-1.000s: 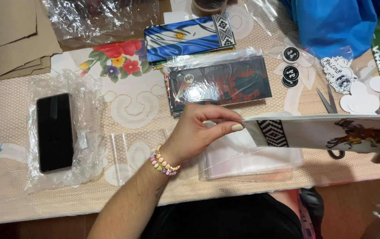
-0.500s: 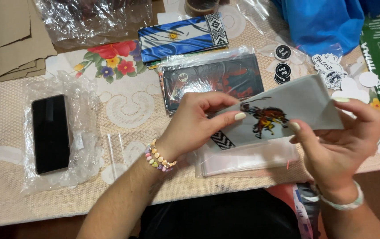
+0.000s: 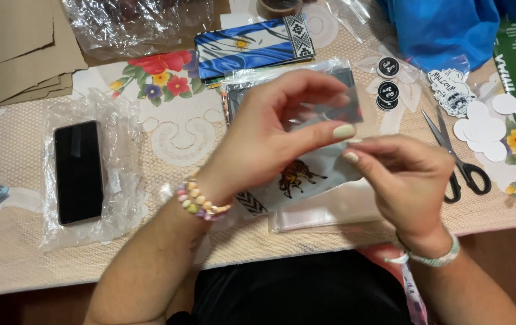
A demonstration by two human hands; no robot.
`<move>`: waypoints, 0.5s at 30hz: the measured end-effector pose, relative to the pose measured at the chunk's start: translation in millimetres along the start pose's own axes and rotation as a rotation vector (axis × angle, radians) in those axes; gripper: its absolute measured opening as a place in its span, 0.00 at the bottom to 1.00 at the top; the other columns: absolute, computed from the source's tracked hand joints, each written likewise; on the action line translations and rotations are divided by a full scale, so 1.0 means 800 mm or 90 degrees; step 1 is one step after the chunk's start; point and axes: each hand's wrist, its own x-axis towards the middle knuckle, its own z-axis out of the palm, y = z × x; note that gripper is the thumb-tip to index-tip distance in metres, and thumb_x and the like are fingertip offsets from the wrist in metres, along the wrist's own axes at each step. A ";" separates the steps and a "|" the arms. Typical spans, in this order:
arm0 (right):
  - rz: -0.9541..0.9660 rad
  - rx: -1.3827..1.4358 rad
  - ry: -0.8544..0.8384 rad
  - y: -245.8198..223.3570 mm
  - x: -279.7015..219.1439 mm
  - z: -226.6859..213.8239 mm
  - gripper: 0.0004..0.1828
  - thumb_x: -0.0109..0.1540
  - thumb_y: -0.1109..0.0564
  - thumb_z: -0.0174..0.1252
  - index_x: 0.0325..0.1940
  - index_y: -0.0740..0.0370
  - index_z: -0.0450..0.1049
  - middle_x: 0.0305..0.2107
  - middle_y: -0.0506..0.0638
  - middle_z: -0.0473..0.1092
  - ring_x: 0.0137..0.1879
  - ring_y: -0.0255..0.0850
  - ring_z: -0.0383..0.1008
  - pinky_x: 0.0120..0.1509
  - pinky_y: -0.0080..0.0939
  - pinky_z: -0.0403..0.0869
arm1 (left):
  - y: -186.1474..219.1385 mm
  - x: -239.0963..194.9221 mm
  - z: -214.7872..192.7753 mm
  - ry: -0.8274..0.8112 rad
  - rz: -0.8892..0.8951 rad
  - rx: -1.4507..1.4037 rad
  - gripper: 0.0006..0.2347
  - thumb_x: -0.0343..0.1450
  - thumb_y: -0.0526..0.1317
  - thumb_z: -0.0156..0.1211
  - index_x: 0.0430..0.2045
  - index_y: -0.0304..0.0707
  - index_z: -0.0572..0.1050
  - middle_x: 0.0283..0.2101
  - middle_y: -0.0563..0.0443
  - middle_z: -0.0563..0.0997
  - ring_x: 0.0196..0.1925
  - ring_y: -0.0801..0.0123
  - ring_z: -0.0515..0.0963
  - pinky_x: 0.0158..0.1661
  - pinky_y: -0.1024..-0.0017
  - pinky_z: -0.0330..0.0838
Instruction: The person packages various stickers and printed cards into plastic sleeves, applying small circular labels to some of the items.
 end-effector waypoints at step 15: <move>-0.225 -0.003 0.009 -0.036 0.084 -0.015 0.08 0.77 0.76 0.69 0.56 0.80 0.75 0.49 0.66 0.75 0.54 0.47 0.77 0.62 0.39 0.78 | -0.007 -0.056 -0.092 -0.077 -0.353 0.068 0.10 0.63 0.33 0.69 0.35 0.30 0.84 0.36 0.46 0.89 0.35 0.71 0.88 0.36 0.77 0.85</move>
